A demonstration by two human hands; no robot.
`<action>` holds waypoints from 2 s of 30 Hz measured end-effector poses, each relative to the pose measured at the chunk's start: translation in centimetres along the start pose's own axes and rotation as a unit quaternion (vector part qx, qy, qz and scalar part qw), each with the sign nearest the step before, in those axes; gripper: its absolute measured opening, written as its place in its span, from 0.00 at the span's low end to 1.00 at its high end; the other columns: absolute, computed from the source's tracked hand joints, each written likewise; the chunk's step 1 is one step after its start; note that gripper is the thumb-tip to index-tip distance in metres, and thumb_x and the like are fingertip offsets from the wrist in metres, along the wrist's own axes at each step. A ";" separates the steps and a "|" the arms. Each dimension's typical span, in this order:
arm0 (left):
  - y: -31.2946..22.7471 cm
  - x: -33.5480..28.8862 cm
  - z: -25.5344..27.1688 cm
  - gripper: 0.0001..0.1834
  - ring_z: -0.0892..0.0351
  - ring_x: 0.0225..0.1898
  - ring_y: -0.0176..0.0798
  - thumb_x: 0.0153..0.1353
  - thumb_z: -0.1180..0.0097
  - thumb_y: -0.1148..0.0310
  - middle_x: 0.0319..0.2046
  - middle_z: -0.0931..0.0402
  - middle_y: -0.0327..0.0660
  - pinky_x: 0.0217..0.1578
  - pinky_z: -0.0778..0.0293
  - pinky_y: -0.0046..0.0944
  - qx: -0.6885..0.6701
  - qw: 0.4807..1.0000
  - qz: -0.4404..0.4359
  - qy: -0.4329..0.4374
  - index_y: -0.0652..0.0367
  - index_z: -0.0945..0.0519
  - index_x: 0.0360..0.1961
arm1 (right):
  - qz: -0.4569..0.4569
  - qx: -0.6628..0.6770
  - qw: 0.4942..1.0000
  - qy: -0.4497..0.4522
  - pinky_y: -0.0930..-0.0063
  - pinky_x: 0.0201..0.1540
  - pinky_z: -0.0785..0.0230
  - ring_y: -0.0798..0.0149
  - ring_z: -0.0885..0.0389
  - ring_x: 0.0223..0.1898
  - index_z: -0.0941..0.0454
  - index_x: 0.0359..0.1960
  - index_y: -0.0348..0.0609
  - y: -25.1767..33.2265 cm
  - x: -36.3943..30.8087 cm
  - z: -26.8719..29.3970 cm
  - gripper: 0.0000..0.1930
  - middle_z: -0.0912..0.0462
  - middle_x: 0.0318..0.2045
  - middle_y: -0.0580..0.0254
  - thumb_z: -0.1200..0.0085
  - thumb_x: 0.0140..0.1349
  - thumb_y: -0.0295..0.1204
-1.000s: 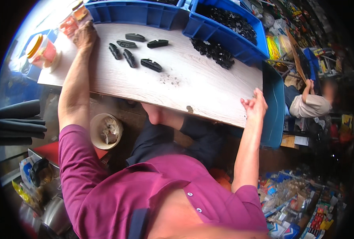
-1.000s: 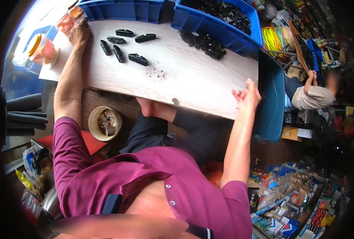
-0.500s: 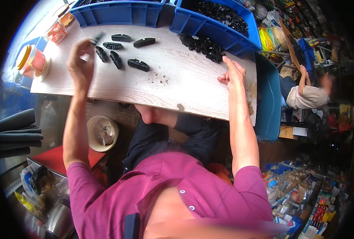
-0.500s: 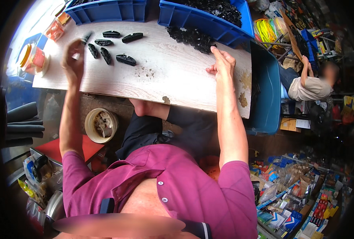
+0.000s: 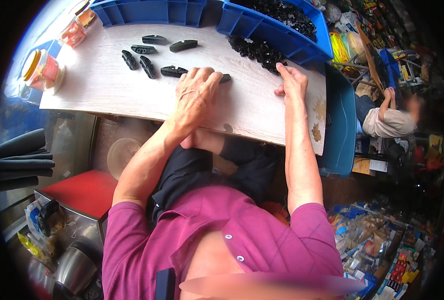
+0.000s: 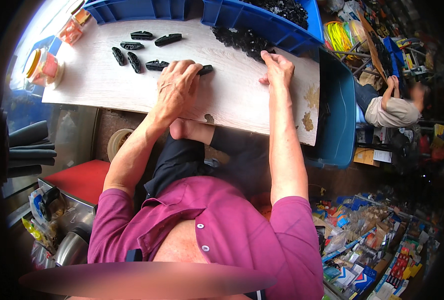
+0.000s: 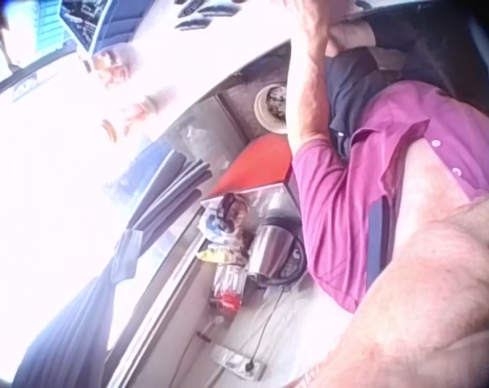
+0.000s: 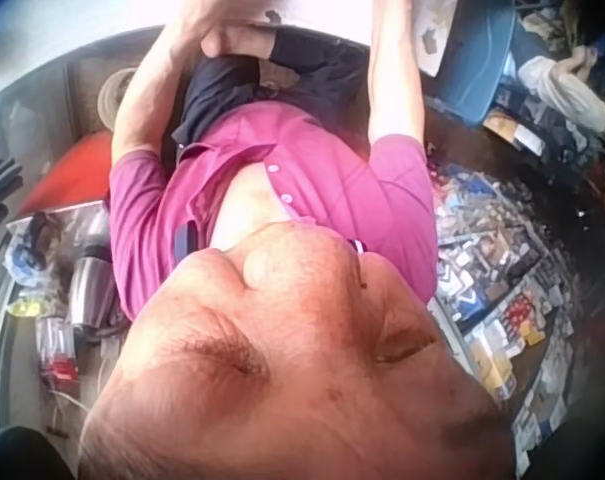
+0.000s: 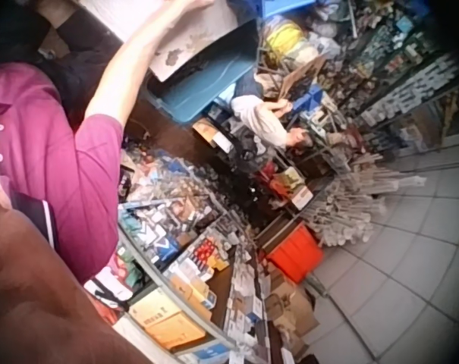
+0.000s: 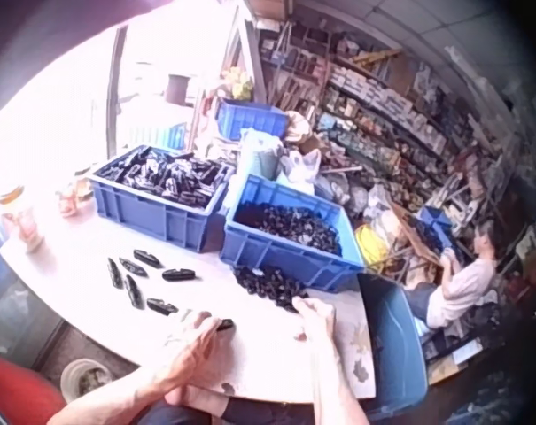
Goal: The person assembles small L-shaped brackets by hand, taking parts from a parts bin and joining them with small screws.
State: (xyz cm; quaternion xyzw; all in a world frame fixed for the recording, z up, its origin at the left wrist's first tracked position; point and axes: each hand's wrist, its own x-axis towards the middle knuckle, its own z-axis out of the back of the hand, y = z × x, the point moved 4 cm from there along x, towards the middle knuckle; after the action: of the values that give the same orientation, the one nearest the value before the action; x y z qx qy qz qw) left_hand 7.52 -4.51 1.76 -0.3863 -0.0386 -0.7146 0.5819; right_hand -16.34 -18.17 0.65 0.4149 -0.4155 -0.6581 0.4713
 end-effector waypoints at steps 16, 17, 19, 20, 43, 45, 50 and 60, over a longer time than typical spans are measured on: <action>-5.0 0.6 -7.0 0.11 0.21 0.30 0.32 0.61 0.43 0.69 0.32 0.21 0.43 0.34 0.20 0.31 -0.697 0.589 0.400 0.083 0.66 0.23 0.40 | 0.051 0.188 0.967 0.166 0.80 0.14 0.38 0.78 0.37 0.09 0.23 0.30 0.39 -2.0 -7.9 -0.4 0.14 0.30 0.11 0.71 0.33 0.55 0.36; -4.9 0.5 -7.1 0.11 0.21 0.30 0.32 0.61 0.43 0.69 0.32 0.21 0.43 0.34 0.20 0.31 -0.696 0.589 0.402 0.083 0.66 0.23 0.40 | 0.061 0.199 0.962 0.174 0.79 0.15 0.39 0.77 0.37 0.09 0.23 0.31 0.40 -2.2 -8.1 -0.5 0.13 0.32 0.10 0.72 0.33 0.56 0.35; -5.0 0.3 -7.0 0.06 0.21 0.28 0.32 0.58 0.44 0.72 0.29 0.22 0.42 0.34 0.19 0.32 -0.714 0.567 0.407 0.064 0.64 0.24 0.34 | 0.069 0.210 0.958 0.181 0.79 0.15 0.41 0.76 0.38 0.09 0.23 0.32 0.41 -2.4 -8.5 -0.3 0.12 0.34 0.08 0.72 0.34 0.56 0.34; -5.1 0.3 -7.0 0.06 0.22 0.26 0.33 0.58 0.45 0.73 0.28 0.23 0.42 0.32 0.19 0.33 -0.711 0.569 0.409 0.058 0.64 0.24 0.35 | 0.075 0.217 0.955 0.187 0.81 0.16 0.41 0.78 0.37 0.11 0.22 0.33 0.40 -2.3 -8.6 -0.2 0.11 0.28 0.13 0.71 0.34 0.56 0.33; -6.4 -3.3 -4.1 0.23 0.21 0.30 0.32 0.59 0.41 0.67 0.29 0.21 0.42 0.31 0.25 0.32 -0.526 0.763 0.374 0.047 0.66 0.30 0.54 | 0.075 0.276 0.934 0.212 0.72 0.28 0.24 0.73 0.30 0.16 0.22 0.36 0.37 -2.4 -10.4 -0.2 0.08 0.25 0.15 0.66 0.38 0.57 0.23; -4.9 -3.5 -3.3 0.27 0.20 0.29 0.38 0.60 0.41 0.64 0.28 0.21 0.44 0.31 0.25 0.39 -0.380 0.867 0.321 0.027 0.65 0.32 0.57 | 0.068 0.279 0.935 0.209 0.62 0.33 0.20 0.71 0.29 0.15 0.23 0.37 0.36 -2.6 -10.3 -0.3 0.09 0.30 0.12 0.67 0.39 0.57 0.24; -2.2 -1.0 -1.8 0.25 0.19 0.29 0.54 0.59 0.42 0.58 0.24 0.21 0.52 0.34 0.25 0.48 -0.096 0.961 0.253 0.048 0.65 0.28 0.52 | 0.073 0.292 0.933 0.198 0.62 0.32 0.20 0.70 0.29 0.15 0.24 0.37 0.37 -2.4 -10.4 -0.5 0.10 0.30 0.12 0.67 0.38 0.56 0.25; -3.5 -1.6 -1.9 0.13 0.25 0.38 0.53 0.54 0.41 0.66 0.36 0.27 0.51 0.38 0.26 0.47 -0.012 0.993 0.108 0.046 0.55 0.26 0.39 | 0.077 0.302 0.930 0.197 0.61 0.32 0.21 0.70 0.29 0.15 0.25 0.38 0.38 -2.6 -10.3 -0.5 0.10 0.30 0.12 0.67 0.39 0.56 0.26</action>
State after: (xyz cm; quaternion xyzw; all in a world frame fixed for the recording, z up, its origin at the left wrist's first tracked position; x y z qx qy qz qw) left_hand 3.58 -3.03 0.88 -0.3620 0.0385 -0.6649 0.6522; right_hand -14.43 -7.78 -0.37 0.6255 -0.5238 -0.3682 0.4458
